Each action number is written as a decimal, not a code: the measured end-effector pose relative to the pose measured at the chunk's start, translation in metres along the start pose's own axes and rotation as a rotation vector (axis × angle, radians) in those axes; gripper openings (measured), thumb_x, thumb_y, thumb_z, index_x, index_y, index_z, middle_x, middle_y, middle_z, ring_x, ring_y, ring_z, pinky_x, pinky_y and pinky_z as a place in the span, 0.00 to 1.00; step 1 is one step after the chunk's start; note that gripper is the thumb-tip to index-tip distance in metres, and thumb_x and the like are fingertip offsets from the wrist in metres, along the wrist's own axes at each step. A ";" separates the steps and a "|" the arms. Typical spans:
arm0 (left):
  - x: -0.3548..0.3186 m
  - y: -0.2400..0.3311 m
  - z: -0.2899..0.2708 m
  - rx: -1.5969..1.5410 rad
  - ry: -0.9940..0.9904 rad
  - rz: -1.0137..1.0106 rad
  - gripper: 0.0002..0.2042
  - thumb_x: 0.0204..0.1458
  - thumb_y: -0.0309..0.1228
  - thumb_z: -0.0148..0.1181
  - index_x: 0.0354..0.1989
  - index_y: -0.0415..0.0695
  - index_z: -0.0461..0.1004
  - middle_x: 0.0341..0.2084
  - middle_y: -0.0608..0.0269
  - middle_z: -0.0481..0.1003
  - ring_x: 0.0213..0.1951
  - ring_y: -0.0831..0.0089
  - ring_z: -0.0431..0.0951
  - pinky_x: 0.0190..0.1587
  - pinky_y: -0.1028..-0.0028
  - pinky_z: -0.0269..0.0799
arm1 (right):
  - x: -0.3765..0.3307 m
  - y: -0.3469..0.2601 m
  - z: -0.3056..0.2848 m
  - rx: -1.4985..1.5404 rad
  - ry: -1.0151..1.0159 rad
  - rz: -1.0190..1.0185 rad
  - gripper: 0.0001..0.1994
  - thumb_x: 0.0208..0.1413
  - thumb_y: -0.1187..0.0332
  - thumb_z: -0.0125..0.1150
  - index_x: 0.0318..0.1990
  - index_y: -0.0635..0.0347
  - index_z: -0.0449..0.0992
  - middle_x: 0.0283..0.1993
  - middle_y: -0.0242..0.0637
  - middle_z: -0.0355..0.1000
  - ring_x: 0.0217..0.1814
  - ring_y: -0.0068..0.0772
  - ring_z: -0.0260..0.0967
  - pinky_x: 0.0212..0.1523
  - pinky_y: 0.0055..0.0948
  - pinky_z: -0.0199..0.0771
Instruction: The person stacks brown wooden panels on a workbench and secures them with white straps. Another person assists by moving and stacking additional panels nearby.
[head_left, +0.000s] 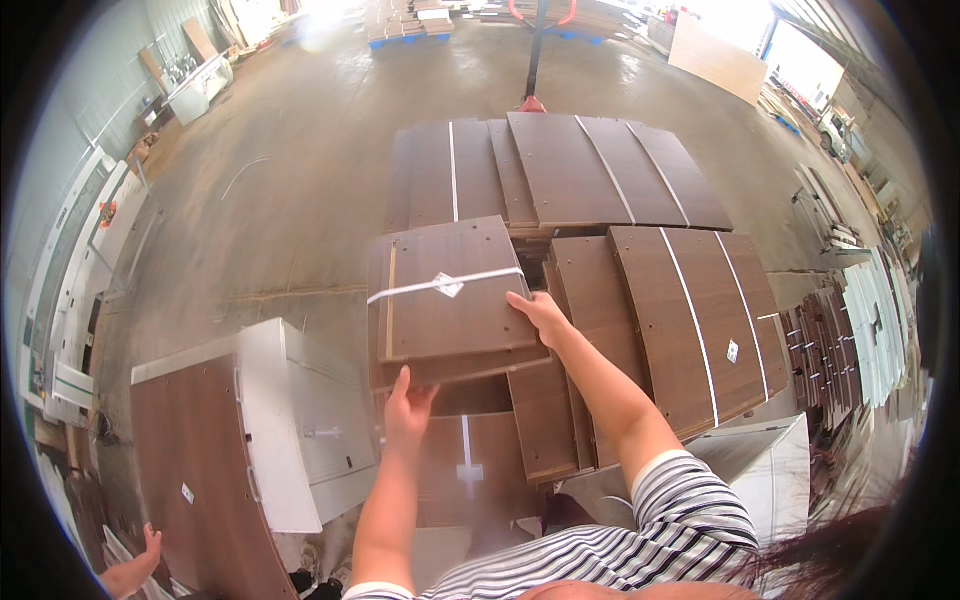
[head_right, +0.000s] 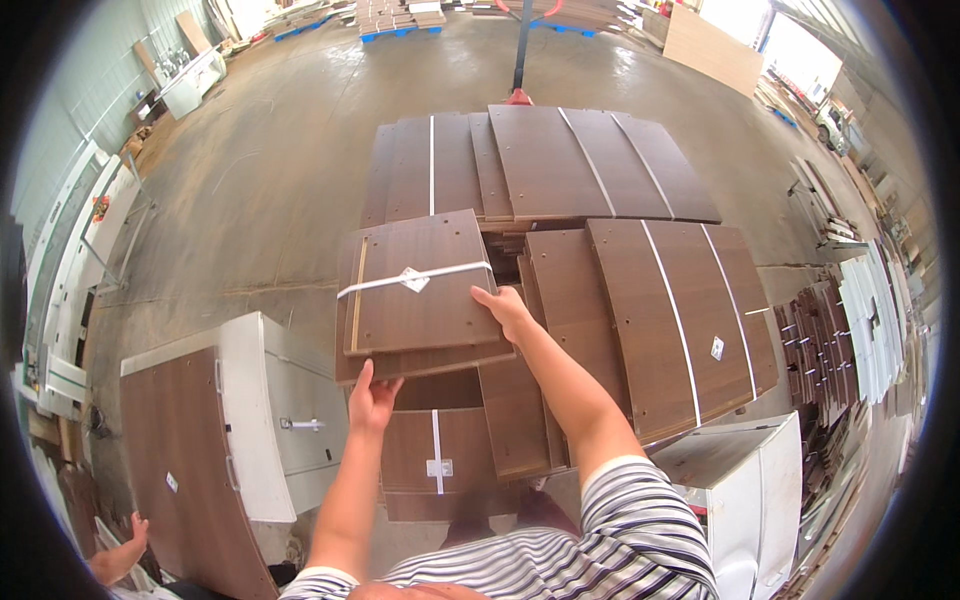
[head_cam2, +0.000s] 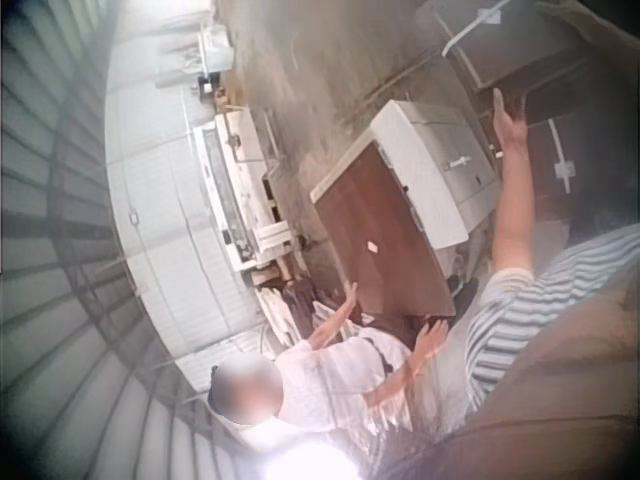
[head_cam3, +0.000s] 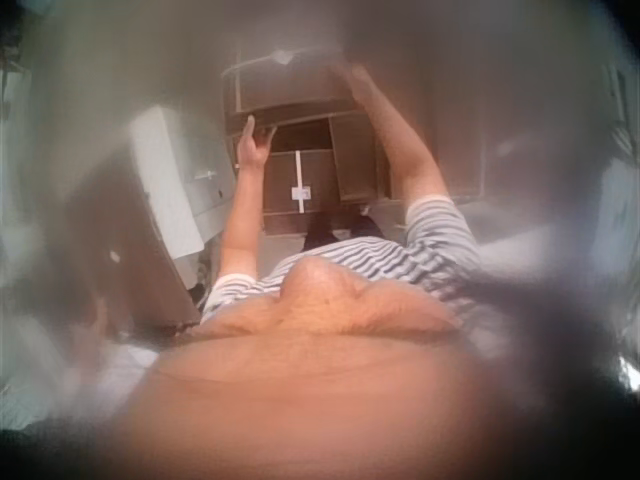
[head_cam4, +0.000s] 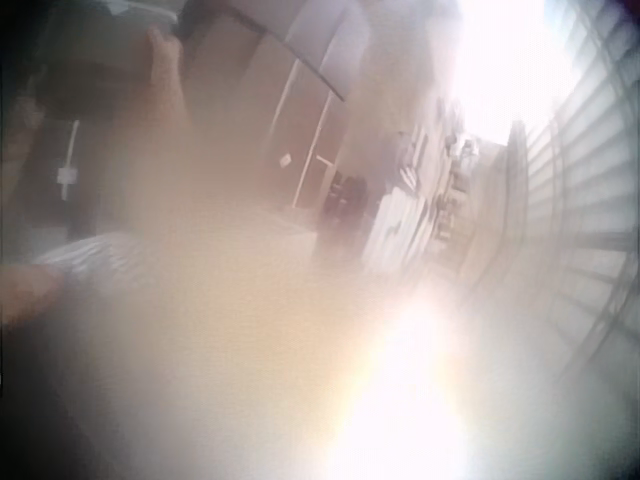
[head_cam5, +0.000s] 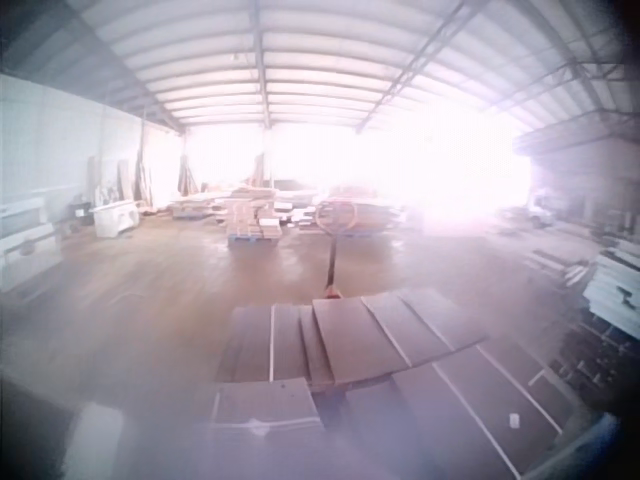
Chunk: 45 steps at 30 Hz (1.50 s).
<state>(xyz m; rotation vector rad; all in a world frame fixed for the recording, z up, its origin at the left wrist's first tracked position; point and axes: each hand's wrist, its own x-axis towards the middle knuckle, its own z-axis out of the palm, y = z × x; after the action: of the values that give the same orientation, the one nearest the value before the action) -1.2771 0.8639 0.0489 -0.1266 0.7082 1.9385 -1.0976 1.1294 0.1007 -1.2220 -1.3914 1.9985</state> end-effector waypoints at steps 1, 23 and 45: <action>0.031 -0.002 0.007 -0.018 0.130 0.000 0.08 0.53 0.30 0.60 0.41 0.48 0.73 0.40 0.66 0.77 0.42 0.67 0.76 0.49 0.55 0.72 | 0.022 -0.007 -0.002 -0.054 -0.001 -0.019 0.22 0.52 0.55 0.64 0.42 0.70 0.75 0.39 0.39 0.74 0.40 0.30 0.72 0.41 0.33 0.72; 0.349 -0.029 0.109 0.371 0.481 0.365 0.18 0.55 0.24 0.52 0.54 0.36 0.60 0.50 0.51 0.65 0.47 0.59 0.70 0.46 0.55 0.71 | -0.048 0.047 -0.238 -1.569 0.626 -0.078 0.42 0.52 0.46 0.56 0.69 0.53 0.44 0.73 0.42 0.35 0.76 0.45 0.26 0.69 0.61 0.27; -0.110 -0.176 0.164 1.407 -1.199 -0.565 0.23 0.56 0.28 0.55 0.60 0.42 0.57 0.44 0.55 0.74 0.46 0.69 0.75 0.50 0.70 0.70 | -0.137 0.064 -0.183 -1.330 0.467 -0.123 0.36 0.54 0.47 0.52 0.67 0.54 0.53 0.74 0.46 0.36 0.76 0.50 0.29 0.70 0.51 0.32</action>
<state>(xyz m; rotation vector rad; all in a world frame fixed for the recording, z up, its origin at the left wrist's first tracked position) -1.0390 0.9164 0.1518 1.3922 0.8488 0.4181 -0.8628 1.1004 0.0800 -1.7982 -2.4504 0.4125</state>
